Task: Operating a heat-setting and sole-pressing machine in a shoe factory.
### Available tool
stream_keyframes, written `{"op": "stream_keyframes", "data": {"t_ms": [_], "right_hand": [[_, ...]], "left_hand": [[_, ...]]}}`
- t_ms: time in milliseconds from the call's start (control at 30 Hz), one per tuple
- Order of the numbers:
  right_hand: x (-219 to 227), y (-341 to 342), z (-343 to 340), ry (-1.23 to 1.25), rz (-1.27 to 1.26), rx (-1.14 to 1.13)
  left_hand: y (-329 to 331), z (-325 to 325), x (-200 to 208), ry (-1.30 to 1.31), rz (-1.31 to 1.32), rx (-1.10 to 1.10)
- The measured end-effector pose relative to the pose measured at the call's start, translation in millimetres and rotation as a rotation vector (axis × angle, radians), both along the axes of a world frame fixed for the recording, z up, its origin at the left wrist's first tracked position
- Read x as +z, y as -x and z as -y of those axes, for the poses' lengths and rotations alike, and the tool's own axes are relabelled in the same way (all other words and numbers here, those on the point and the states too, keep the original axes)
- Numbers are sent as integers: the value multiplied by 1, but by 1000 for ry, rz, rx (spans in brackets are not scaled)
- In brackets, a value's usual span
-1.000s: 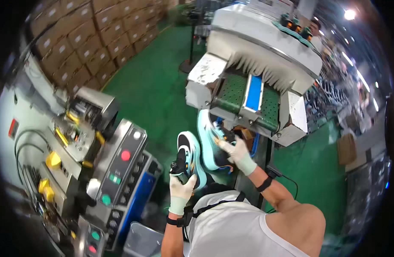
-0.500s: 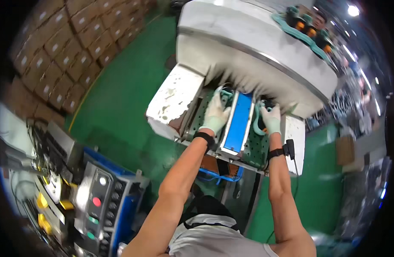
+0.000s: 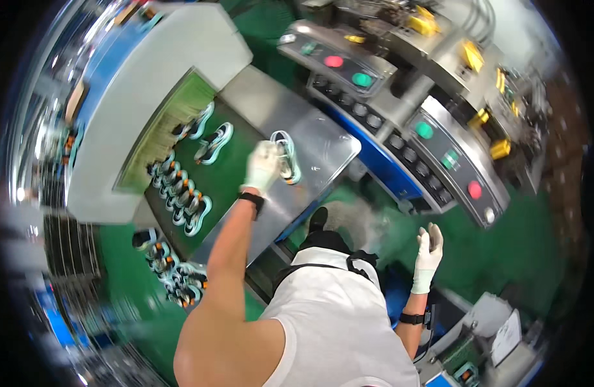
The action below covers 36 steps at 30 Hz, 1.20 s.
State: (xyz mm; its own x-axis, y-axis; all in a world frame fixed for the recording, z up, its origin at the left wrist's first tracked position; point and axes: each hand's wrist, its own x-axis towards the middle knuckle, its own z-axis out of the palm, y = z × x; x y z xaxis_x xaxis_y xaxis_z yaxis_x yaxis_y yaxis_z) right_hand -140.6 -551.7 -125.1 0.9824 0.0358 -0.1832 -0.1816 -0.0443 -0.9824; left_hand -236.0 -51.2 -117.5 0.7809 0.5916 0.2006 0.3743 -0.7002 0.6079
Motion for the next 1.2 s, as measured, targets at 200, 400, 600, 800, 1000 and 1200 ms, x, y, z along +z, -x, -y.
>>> {"op": "stream_keyframes", "data": {"t_ms": [200,400,600,800,1000,1200], "right_hand": [[-49,-45,-106,345,-100,355],[-71,-39,-172,620,-307,488],[-33,-32,-269,818,-219,773],[-17,-40,-330,753,-191,681],[-9,-18,-369,774,-105,944],[33,-21,-342,838,-88,763]], "left_hand": [[302,-204,-26,-53,-24,963],[338,-170,-127,122,-425,1008],[376,-177,-152,-14,-342,1014],[325,-209,-167,59,-372,836],[405,-180,-144,-18,-676,679],[208,-270,-42,-101,-300,446]]}}
